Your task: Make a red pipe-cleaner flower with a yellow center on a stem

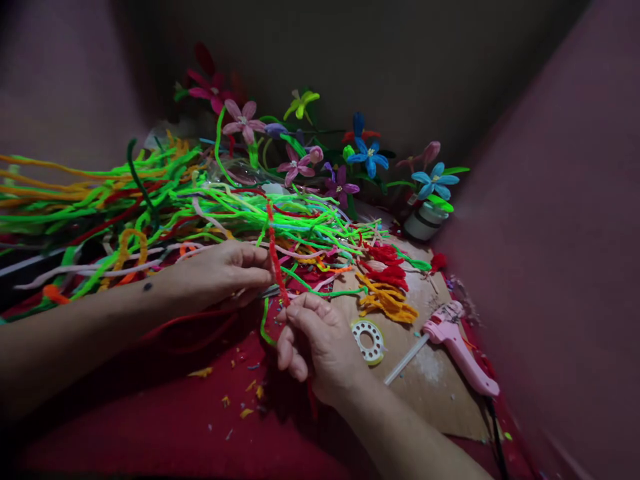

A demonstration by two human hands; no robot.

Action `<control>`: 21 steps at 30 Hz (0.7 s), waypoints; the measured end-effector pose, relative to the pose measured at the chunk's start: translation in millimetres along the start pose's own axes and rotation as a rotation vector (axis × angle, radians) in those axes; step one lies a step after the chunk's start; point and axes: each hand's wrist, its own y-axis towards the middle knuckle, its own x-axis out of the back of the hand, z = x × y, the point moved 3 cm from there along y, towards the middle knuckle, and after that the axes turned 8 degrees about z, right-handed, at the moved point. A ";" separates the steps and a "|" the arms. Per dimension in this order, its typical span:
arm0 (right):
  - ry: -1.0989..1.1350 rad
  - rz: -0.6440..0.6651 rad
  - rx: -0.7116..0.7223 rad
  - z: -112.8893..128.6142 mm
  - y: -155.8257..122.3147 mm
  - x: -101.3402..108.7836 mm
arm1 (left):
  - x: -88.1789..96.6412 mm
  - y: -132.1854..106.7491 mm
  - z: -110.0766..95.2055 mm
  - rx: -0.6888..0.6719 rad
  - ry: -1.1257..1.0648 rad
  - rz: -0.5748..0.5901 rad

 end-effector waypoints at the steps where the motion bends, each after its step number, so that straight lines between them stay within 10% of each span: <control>1: 0.003 -0.004 -0.001 0.1 0.1 0.2 | -1.7 0.4 2.8 0.010 -0.070 0.076; 5: 0.013 0.002 -0.016 -0.4 0.7 0.5 | -9.7 0.9 8.2 -0.025 -0.226 0.248; 21: 0.048 0.077 -0.055 -2.4 -0.2 -2.7 | -11.2 -1.0 14.3 -0.070 -0.459 0.141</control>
